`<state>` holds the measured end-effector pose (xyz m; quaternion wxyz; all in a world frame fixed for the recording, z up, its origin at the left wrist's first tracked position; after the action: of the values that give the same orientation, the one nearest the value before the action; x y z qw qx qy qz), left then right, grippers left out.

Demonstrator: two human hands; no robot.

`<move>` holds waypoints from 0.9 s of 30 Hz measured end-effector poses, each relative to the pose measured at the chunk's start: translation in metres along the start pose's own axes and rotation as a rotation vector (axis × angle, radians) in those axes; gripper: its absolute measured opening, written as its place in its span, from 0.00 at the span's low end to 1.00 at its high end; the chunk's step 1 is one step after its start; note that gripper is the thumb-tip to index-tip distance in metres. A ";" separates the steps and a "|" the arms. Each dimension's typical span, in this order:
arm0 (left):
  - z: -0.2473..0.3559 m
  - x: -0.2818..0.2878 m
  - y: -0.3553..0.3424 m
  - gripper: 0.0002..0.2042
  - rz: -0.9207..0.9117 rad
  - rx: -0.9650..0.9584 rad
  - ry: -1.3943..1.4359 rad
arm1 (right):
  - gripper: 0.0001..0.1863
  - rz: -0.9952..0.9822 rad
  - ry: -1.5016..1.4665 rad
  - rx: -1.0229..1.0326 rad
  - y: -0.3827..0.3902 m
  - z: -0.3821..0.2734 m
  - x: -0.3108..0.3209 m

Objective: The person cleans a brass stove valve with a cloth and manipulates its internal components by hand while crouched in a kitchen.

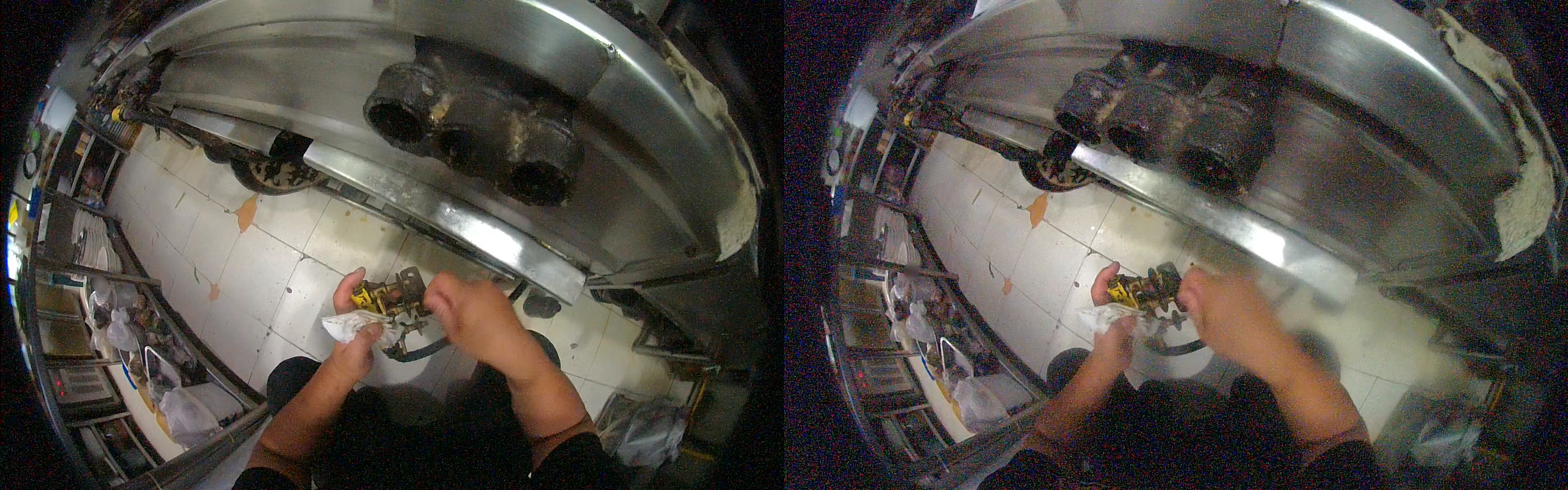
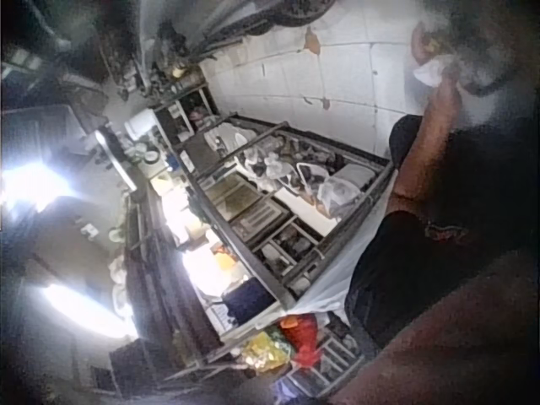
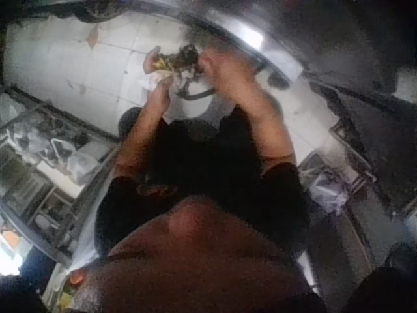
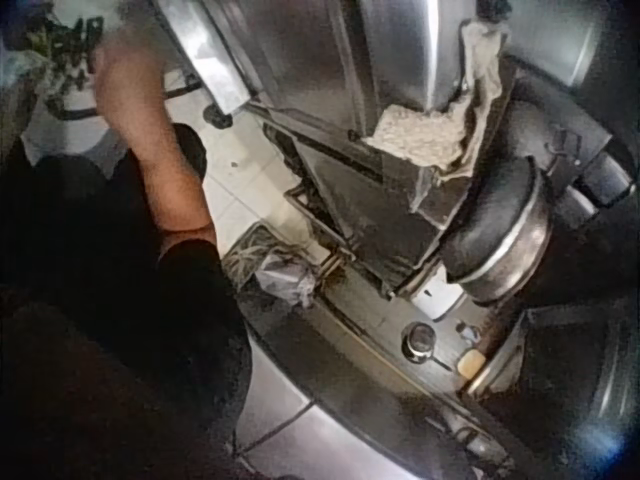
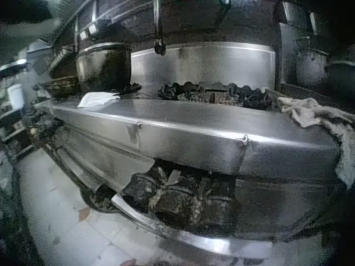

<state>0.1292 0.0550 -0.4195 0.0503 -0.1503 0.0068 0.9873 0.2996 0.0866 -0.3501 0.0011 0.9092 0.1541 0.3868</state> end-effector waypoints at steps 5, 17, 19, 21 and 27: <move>0.003 -0.005 0.000 0.44 0.010 0.032 0.024 | 0.06 0.031 0.065 -0.022 -0.003 0.004 0.003; 0.005 -0.004 0.001 0.42 -0.040 -0.020 -0.029 | 0.06 0.025 0.093 0.026 -0.002 0.001 0.004; 0.003 -0.002 0.002 0.42 -0.037 -0.024 -0.031 | 0.06 0.010 0.038 0.084 0.003 -0.007 -0.005; 0.003 -0.001 0.002 0.42 -0.030 -0.025 -0.026 | 0.06 0.017 0.106 0.006 -0.002 -0.002 0.004; -0.002 0.003 0.002 0.44 0.032 0.028 0.068 | 0.07 0.023 -0.011 0.136 0.003 -0.001 0.001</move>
<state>0.1268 0.0536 -0.4222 0.0363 -0.1829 0.0246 0.9822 0.3003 0.0838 -0.3481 -0.0644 0.9110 0.1697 0.3704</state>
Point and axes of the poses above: each hand's wrist, its own y-axis away from the middle knuckle, its own x-axis out of the back of the hand, z = x × y, the point moved 9 cm from there along -y, towards the middle knuckle, and after that the axes turned 3 degrees about -x, right-handed, at the moved point
